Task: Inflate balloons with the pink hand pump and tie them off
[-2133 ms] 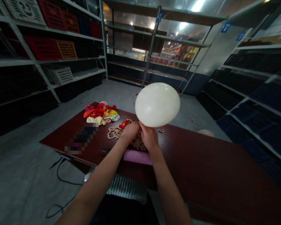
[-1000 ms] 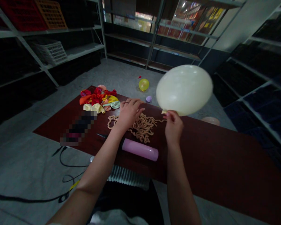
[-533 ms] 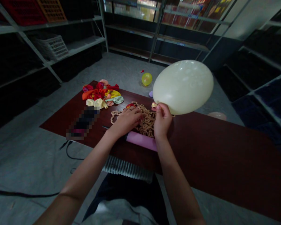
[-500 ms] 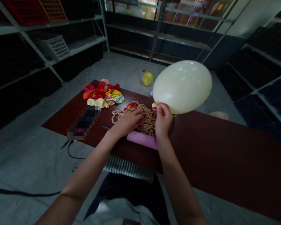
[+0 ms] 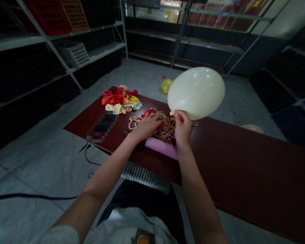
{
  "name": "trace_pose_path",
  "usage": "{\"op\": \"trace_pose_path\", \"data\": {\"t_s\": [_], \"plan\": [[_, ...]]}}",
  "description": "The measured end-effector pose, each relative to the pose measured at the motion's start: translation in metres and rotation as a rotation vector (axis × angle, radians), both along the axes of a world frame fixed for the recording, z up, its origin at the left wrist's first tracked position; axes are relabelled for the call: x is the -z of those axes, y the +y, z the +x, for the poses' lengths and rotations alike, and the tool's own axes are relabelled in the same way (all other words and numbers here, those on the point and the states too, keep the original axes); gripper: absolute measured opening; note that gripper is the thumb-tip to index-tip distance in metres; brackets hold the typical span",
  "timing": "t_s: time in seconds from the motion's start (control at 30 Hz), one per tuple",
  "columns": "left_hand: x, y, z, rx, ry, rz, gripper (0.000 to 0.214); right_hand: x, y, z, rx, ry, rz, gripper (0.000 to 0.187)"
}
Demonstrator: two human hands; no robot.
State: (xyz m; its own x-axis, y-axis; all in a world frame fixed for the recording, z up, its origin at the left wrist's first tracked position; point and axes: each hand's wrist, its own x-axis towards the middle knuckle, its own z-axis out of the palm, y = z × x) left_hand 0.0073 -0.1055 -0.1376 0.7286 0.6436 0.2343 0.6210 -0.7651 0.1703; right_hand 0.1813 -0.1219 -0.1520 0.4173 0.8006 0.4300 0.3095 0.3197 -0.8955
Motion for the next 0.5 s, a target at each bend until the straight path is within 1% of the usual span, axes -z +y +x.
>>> {"op": "trace_pose_path", "data": {"t_s": [0.1,0.2,0.27,0.3,0.37,0.43,0.5], "plan": [[-0.003,-0.005,0.003,0.054,0.053,0.029,0.030,-0.002,-0.002,-0.001,0.003,-0.046,0.009,0.022],[-0.004,-0.005,0.007,0.142,0.083,0.031,0.021,-0.005,-0.004,0.000,0.032,-0.136,0.008,0.024],[-0.004,-0.002,0.007,0.160,0.030,0.028,0.015,-0.007,-0.007,0.001,0.052,-0.178,-0.006,0.024],[-0.005,0.000,0.006,0.144,-0.025,0.019,0.013,-0.008,-0.008,0.001,0.057,-0.183,-0.012,0.024],[-0.010,0.003,0.003,0.067,-0.195,-0.014,0.012,-0.009,-0.010,0.002,0.057,-0.166,-0.015,0.023],[-0.017,0.004,0.002,-0.004,-0.430,-0.072,0.015,-0.011,-0.011,0.001,0.060,-0.141,-0.011,0.024],[-0.024,0.004,0.005,-0.054,-0.709,-0.162,0.021,-0.011,-0.012,0.001,0.070,-0.131,-0.010,0.025]]}}
